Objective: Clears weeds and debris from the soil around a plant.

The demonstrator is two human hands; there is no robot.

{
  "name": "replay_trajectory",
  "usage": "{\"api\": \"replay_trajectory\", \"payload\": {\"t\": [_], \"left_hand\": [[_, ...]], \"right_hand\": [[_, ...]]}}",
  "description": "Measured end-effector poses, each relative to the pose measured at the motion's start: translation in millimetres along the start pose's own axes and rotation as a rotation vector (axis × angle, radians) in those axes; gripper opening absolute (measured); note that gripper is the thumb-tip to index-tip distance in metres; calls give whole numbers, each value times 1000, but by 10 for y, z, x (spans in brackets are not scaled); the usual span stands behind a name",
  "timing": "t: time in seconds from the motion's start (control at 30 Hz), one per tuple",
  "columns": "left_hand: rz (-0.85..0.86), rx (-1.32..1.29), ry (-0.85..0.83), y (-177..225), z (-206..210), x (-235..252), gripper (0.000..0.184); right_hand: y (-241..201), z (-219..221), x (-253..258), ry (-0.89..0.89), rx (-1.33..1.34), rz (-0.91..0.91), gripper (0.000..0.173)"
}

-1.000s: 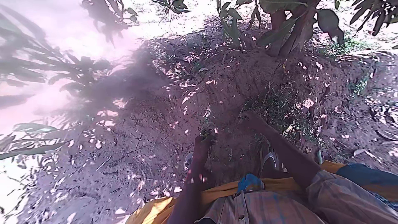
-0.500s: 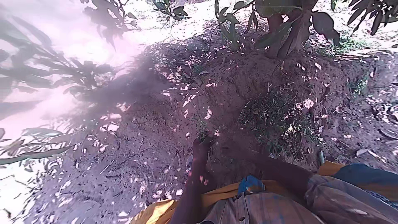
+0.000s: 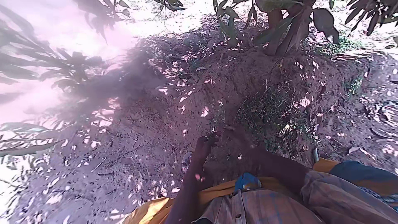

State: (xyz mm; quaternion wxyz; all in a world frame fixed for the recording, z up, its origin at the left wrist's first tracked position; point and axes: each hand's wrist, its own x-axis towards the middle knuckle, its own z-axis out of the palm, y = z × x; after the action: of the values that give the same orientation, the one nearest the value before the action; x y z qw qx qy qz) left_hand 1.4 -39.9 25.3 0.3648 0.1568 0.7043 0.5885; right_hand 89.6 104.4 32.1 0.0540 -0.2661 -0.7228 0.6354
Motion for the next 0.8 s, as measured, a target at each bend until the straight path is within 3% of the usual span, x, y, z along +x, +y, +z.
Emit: {"api": "replay_trajectory", "payload": {"t": [0.1,0.27,0.4,0.53,0.67,0.8], "left_hand": [[5,-34,19,-37,-6,41,23],[50,-264,270,-9,-41,94,31],[19,-353,194,-19,-36,93,36],[-14,-268,58,-1,5,42,29],[-65,117,-100,-3,-19,-39,21],[-76,142,-66,-18,1,-69,22]], "right_hand": [[-87,-111,38,3,99,48,22],[-90,-133,70,71,385,89,21],[-157,-11,-3,28,447,145,18],[-51,132,-62,-118,242,100,19],[9,189,-62,-221,-141,141,26],[185,177,-21,-264,-259,36,20]]}}
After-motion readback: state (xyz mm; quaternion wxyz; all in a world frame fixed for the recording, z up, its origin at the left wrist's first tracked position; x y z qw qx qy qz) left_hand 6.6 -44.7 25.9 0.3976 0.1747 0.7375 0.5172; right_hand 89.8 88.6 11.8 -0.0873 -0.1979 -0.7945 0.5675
